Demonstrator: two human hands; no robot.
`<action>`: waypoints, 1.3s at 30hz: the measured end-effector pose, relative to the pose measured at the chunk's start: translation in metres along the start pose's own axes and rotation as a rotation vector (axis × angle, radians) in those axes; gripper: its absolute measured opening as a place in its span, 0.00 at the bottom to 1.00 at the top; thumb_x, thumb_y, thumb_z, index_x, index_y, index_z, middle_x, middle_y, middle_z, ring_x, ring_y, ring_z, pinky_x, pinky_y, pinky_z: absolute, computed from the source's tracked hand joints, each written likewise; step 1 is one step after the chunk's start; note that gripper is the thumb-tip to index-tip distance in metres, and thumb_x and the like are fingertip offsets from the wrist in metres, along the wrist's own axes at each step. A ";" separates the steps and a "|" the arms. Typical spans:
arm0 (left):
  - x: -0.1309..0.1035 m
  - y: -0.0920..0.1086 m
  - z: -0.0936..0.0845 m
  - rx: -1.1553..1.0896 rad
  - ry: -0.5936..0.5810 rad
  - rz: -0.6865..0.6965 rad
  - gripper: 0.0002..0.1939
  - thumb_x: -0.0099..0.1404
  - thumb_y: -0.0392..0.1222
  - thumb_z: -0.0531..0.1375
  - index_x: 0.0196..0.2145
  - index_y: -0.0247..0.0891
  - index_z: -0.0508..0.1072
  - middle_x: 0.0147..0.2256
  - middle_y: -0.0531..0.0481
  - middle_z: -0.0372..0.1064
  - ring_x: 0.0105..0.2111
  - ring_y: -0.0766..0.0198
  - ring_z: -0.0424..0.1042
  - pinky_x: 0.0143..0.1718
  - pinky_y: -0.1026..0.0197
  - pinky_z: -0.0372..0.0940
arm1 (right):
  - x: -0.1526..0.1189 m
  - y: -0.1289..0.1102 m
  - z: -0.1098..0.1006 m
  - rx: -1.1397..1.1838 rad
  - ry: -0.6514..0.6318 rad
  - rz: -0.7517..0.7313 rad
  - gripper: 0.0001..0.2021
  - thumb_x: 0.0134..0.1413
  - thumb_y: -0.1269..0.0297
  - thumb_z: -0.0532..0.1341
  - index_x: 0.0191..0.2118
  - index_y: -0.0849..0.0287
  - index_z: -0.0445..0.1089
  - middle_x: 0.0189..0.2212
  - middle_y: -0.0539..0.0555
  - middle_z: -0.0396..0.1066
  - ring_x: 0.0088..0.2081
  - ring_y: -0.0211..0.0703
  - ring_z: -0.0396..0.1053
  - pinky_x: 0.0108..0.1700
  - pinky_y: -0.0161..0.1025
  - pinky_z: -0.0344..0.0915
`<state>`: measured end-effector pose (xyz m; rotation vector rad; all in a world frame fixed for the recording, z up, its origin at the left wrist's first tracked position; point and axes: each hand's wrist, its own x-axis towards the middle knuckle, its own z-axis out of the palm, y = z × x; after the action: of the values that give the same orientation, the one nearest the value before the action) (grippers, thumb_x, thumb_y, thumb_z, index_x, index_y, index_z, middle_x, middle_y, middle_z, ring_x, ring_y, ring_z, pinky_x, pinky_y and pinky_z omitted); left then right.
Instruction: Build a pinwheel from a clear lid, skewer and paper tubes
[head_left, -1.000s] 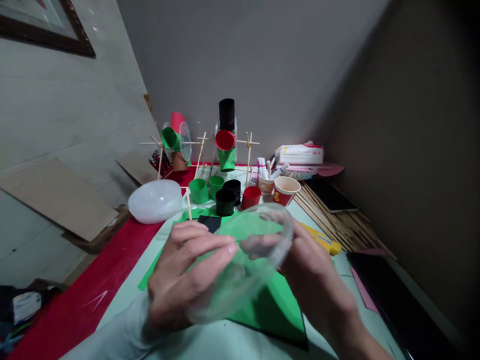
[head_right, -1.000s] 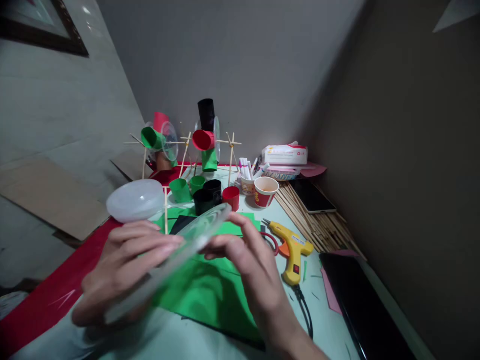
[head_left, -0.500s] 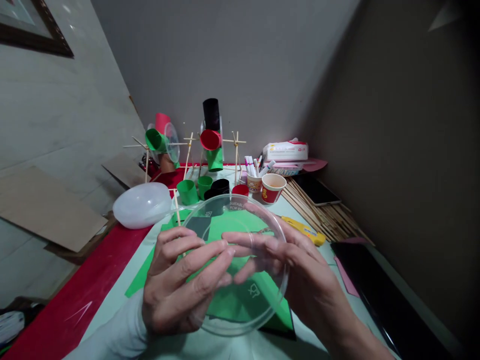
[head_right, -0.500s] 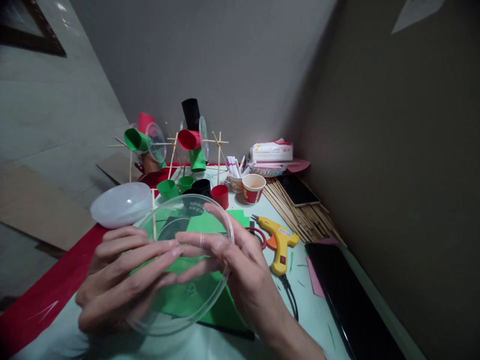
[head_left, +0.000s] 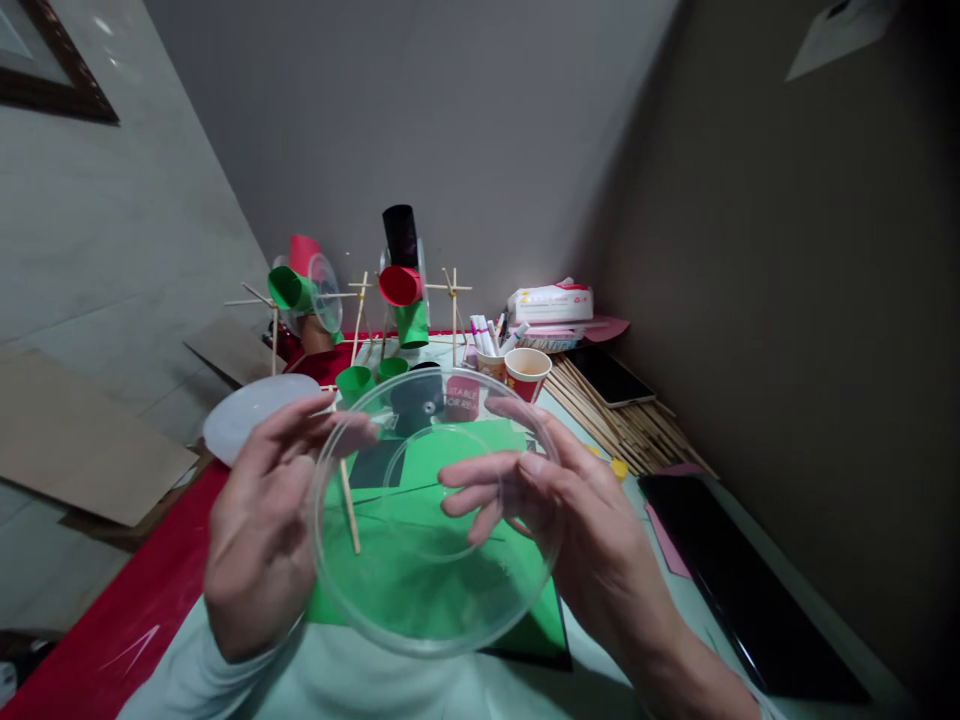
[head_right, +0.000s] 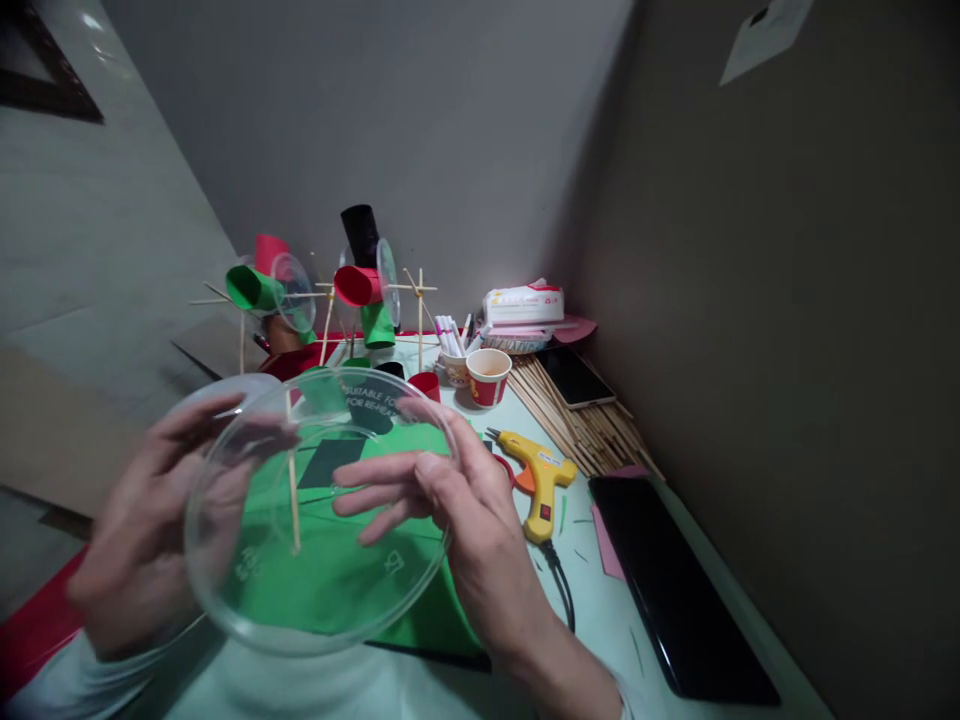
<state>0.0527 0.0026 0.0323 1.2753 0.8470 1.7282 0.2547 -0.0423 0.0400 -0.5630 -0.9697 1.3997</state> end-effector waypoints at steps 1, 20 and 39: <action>0.001 0.003 0.001 -0.106 -0.049 -0.169 0.17 0.68 0.48 0.60 0.51 0.40 0.78 0.45 0.43 0.78 0.48 0.50 0.77 0.53 0.50 0.73 | -0.001 0.000 0.000 -0.023 0.004 -0.011 0.15 0.72 0.67 0.51 0.60 0.58 0.59 0.41 0.58 0.83 0.38 0.42 0.81 0.37 0.36 0.74; 0.022 -0.016 -0.012 0.086 -0.180 -0.483 0.23 0.42 0.50 0.78 0.37 0.40 0.85 0.34 0.45 0.82 0.34 0.57 0.80 0.35 0.70 0.76 | 0.019 -0.005 -0.028 -1.114 0.144 0.022 0.17 0.75 0.55 0.46 0.42 0.55 0.68 0.35 0.49 0.76 0.35 0.37 0.75 0.42 0.36 0.69; 0.020 -0.002 -0.010 -0.080 -0.122 -0.299 0.12 0.57 0.39 0.73 0.40 0.38 0.83 0.36 0.55 0.83 0.33 0.67 0.78 0.38 0.73 0.74 | -0.023 -0.006 -0.076 -1.649 0.680 0.487 0.17 0.66 0.58 0.64 0.56 0.60 0.69 0.52 0.57 0.72 0.49 0.49 0.74 0.51 0.53 0.73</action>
<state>0.0404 0.0206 0.0360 1.1257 0.8420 1.4193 0.3235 -0.0491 0.0002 -2.4075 -1.2706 0.3526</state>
